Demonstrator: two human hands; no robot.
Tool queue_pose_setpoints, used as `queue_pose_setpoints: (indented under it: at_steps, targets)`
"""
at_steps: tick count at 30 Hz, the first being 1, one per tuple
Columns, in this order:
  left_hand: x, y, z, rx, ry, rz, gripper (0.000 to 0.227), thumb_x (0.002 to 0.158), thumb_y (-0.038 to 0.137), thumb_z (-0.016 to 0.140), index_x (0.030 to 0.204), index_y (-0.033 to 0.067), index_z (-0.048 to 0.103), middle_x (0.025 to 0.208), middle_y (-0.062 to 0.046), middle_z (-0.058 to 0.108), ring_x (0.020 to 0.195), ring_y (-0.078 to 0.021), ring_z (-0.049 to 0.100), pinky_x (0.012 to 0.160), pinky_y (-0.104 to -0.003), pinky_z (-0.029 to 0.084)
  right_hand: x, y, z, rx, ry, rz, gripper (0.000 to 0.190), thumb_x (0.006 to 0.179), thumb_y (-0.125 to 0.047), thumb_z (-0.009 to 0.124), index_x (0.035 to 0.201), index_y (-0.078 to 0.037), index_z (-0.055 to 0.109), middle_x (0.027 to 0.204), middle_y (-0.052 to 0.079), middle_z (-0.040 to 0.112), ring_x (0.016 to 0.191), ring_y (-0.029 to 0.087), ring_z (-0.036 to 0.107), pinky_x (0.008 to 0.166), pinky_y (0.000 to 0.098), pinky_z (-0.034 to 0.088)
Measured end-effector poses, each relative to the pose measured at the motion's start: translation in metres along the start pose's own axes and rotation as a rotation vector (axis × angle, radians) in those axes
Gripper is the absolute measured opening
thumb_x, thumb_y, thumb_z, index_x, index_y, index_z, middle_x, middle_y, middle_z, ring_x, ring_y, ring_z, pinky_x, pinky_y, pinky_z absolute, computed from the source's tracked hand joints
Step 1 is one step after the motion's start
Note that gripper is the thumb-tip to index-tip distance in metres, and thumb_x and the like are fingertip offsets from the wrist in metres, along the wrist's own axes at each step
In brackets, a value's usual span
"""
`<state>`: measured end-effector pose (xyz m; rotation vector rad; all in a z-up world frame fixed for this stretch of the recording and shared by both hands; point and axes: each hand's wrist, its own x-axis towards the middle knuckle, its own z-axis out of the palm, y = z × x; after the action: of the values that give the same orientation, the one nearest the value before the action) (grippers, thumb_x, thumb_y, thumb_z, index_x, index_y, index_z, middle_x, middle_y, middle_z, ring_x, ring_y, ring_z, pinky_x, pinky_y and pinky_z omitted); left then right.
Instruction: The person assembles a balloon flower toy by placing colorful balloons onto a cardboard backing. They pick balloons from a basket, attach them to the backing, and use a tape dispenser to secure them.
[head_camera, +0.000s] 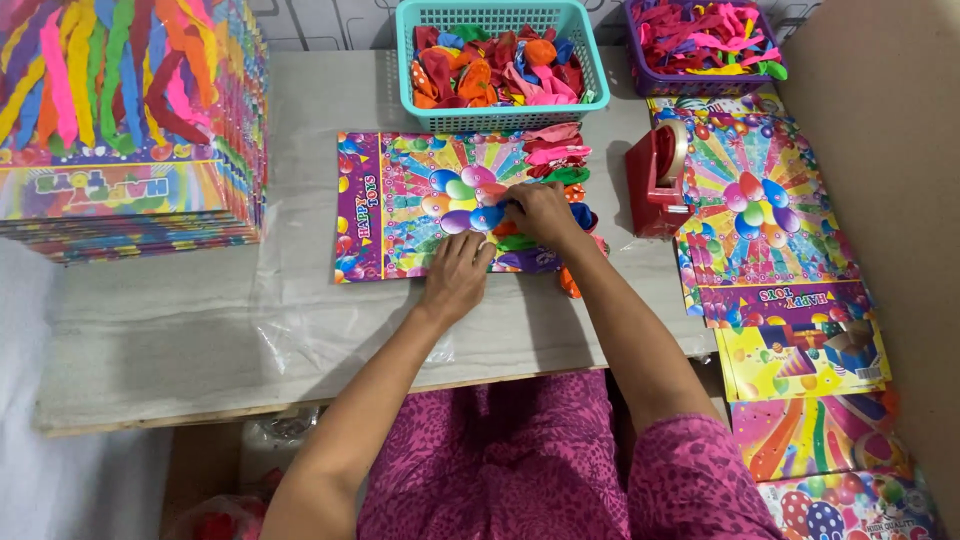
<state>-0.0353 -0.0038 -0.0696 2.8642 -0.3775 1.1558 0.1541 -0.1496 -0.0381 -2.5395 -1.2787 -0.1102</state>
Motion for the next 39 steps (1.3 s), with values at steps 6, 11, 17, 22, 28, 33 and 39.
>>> queue_pose_setpoints:
  at_steps: [6, 11, 17, 22, 28, 33, 39]
  targets:
    - [0.005, -0.002, -0.001, 0.076, -0.035, -0.145, 0.015, 0.088, 0.008, 0.072, 0.096, 0.0136, 0.061, 0.089, -0.006, 0.06, 0.091, -0.0258, 0.065, 0.076, -0.04, 0.053, -0.003, -0.027, -0.026, -0.019, -0.085, -0.01, 0.021, 0.101, -0.037, 0.061, 0.104, -0.022, 0.076, 0.095, -0.001, 0.075, 0.098, 0.023, 0.072, 0.095, 0.0482, 0.044]
    - [0.006, 0.004, 0.004, 0.056, 0.05, -0.209, 0.024, 0.078, 0.005, 0.078, 0.095, 0.0129, 0.063, 0.088, -0.005, 0.056, 0.089, -0.027, 0.062, 0.076, -0.042, 0.054, 0.015, -0.021, -0.012, -0.037, -0.157, 0.0, 0.017, 0.096, -0.032, 0.067, 0.103, -0.022, 0.079, 0.09, -0.001, 0.077, 0.091, 0.027, 0.074, 0.087, 0.0478, 0.05]
    - [0.004, 0.007, 0.018, 0.005, 0.066, -0.292, 0.037, 0.066, 0.005, 0.083, 0.094, 0.0114, 0.06, 0.089, -0.006, 0.054, 0.089, -0.0283, 0.059, 0.078, -0.044, 0.054, 0.028, -0.019, -0.016, -0.083, -0.205, 0.008, 0.016, 0.089, -0.032, 0.072, 0.101, -0.023, 0.078, 0.09, 0.0, 0.078, 0.093, 0.032, 0.075, 0.089, 0.055, 0.053]
    - [0.006, 0.01, 0.012, -0.012, 0.054, -0.319, 0.038, 0.067, 0.005, 0.083, 0.097, 0.0104, 0.06, 0.091, -0.007, 0.055, 0.092, -0.0297, 0.059, 0.082, -0.045, 0.053, 0.033, -0.011, -0.006, -0.16, -0.228, -0.029, 0.012, 0.089, -0.033, 0.069, 0.091, -0.024, 0.077, 0.088, 0.0, 0.076, 0.09, 0.031, 0.074, 0.087, 0.0542, 0.054]
    - [0.007, 0.011, 0.01, -0.043, 0.038, -0.353, 0.039, 0.07, 0.004, 0.082, 0.103, 0.0085, 0.061, 0.094, -0.008, 0.056, 0.095, -0.0306, 0.06, 0.085, -0.046, 0.053, 0.034, -0.025, -0.011, -0.165, -0.159, -0.172, 0.008, 0.088, -0.022, 0.07, 0.088, -0.02, 0.077, 0.086, 0.004, 0.074, 0.088, 0.03, 0.074, 0.08, 0.0507, 0.057]
    - [0.012, 0.015, 0.001, -0.05, 0.016, -0.372, 0.043, 0.07, 0.004, 0.085, 0.105, 0.0103, 0.061, 0.097, -0.008, 0.058, 0.097, -0.0286, 0.06, 0.088, -0.044, 0.053, 0.04, -0.021, -0.017, -0.277, -0.254, -0.211, 0.012, 0.088, -0.02, 0.068, 0.087, -0.017, 0.08, 0.081, 0.005, 0.075, 0.084, 0.031, 0.075, 0.077, 0.0499, 0.06]
    - [0.008, 0.012, 0.014, -0.038, 0.008, -0.381, 0.051, 0.063, 0.006, 0.088, 0.104, 0.0101, 0.059, 0.097, -0.007, 0.055, 0.097, -0.0292, 0.058, 0.088, -0.045, 0.052, 0.042, -0.023, -0.018, -0.23, -0.253, -0.199, 0.011, 0.087, -0.023, 0.072, 0.093, -0.016, 0.079, 0.087, 0.006, 0.077, 0.089, 0.033, 0.076, 0.08, 0.0528, 0.059]
